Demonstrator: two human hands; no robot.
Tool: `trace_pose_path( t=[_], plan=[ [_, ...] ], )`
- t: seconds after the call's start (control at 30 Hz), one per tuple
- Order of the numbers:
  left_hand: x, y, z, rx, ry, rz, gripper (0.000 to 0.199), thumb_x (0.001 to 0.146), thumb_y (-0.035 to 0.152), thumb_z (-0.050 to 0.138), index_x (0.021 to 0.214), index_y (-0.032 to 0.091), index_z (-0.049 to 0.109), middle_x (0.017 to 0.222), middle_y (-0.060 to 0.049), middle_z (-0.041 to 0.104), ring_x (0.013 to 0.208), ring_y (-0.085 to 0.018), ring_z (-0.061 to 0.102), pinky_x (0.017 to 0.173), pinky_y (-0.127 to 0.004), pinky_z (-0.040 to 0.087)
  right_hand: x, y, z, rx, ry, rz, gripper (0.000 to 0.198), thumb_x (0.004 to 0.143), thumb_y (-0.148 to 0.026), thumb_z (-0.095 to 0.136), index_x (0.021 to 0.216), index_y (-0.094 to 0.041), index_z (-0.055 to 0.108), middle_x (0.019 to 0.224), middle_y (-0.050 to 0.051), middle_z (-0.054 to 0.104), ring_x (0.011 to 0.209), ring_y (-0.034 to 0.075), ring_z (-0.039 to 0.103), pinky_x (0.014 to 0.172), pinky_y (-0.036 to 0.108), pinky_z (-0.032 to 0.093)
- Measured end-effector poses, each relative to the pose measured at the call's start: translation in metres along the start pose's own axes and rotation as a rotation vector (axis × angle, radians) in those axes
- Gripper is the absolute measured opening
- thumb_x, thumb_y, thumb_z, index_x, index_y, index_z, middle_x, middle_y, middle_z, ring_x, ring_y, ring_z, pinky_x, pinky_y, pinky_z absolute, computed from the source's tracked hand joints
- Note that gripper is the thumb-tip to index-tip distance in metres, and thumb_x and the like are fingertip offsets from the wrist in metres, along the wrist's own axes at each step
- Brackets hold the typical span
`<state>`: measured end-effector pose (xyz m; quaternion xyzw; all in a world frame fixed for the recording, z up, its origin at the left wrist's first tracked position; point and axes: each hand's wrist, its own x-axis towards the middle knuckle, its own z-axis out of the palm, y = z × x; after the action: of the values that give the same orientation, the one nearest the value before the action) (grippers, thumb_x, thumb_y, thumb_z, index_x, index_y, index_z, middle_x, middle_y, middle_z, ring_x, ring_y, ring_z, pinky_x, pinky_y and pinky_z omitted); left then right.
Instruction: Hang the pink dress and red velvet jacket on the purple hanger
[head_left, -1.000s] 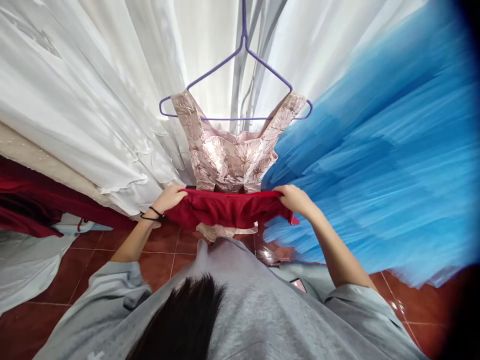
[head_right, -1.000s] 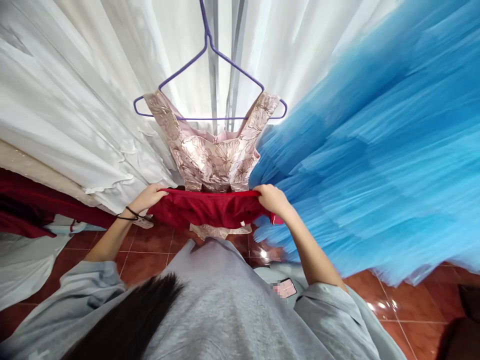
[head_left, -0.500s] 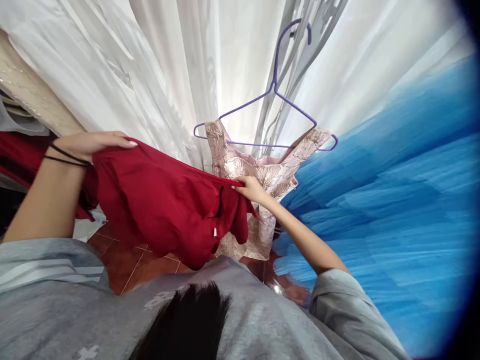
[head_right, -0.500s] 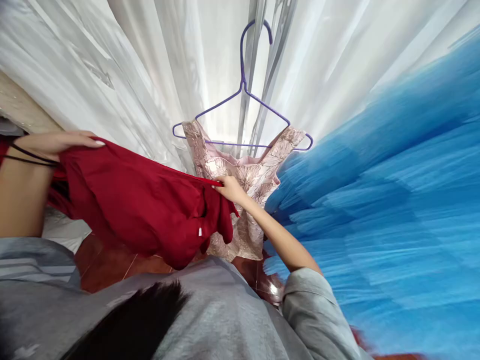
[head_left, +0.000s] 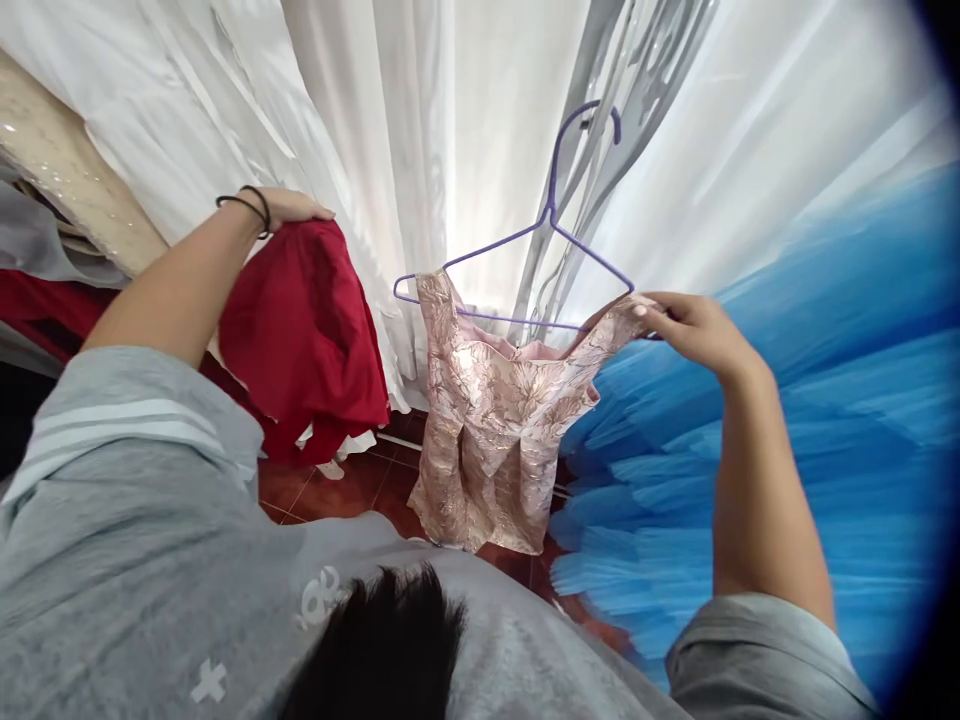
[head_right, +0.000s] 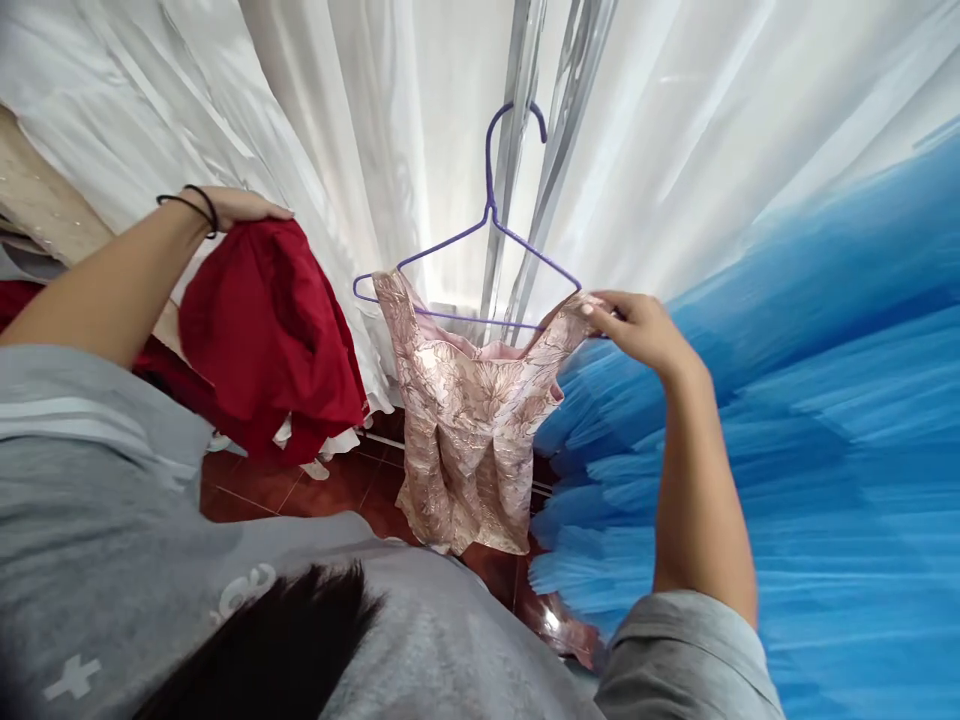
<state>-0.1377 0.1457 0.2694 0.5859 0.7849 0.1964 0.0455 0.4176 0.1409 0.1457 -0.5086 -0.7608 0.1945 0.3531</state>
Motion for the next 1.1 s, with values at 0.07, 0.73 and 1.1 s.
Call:
trace_pose_path(
  t=[0.07,0.73,1.1],
  plan=[
    [0.008,0.024,0.005,0.007,-0.039,-0.111,0.032,0.094,0.026,0.058,0.071,0.006,0.051,0.083,-0.008,0.067,0.083,-0.013,0.063,0.083,-0.026,0.044,0.001,0.0,0.002,0.2,-0.176,0.037,0.061,0.08,-0.067,0.066,0.097,-0.009,0.073,0.075,0.009,0.066,0.066,0.015,0.057,0.063,0.029,0.046],
    [-0.097,0.151,0.026,0.318,-0.001,0.351,0.038,0.092,0.039,0.046,0.061,0.017,0.048,0.06,-0.006,0.046,0.071,-0.024,0.06,0.068,-0.035,0.041,-0.071,-0.036,0.048,0.229,0.144,-0.063,0.049,0.088,-0.063,0.06,0.085,-0.015,0.071,0.054,-0.002,0.044,0.049,0.011,0.043,0.046,0.024,0.038],
    [-0.085,0.162,0.07,-0.083,0.026,0.568,0.044,0.095,0.04,0.047,0.057,0.018,0.049,0.05,-0.003,0.043,0.062,-0.019,0.055,0.065,-0.034,0.041,-0.065,-0.046,0.06,0.249,0.121,-0.116,0.051,0.088,-0.064,0.057,0.075,-0.016,0.069,0.051,-0.002,0.044,0.049,0.012,0.041,0.05,0.026,0.034]
  ],
)
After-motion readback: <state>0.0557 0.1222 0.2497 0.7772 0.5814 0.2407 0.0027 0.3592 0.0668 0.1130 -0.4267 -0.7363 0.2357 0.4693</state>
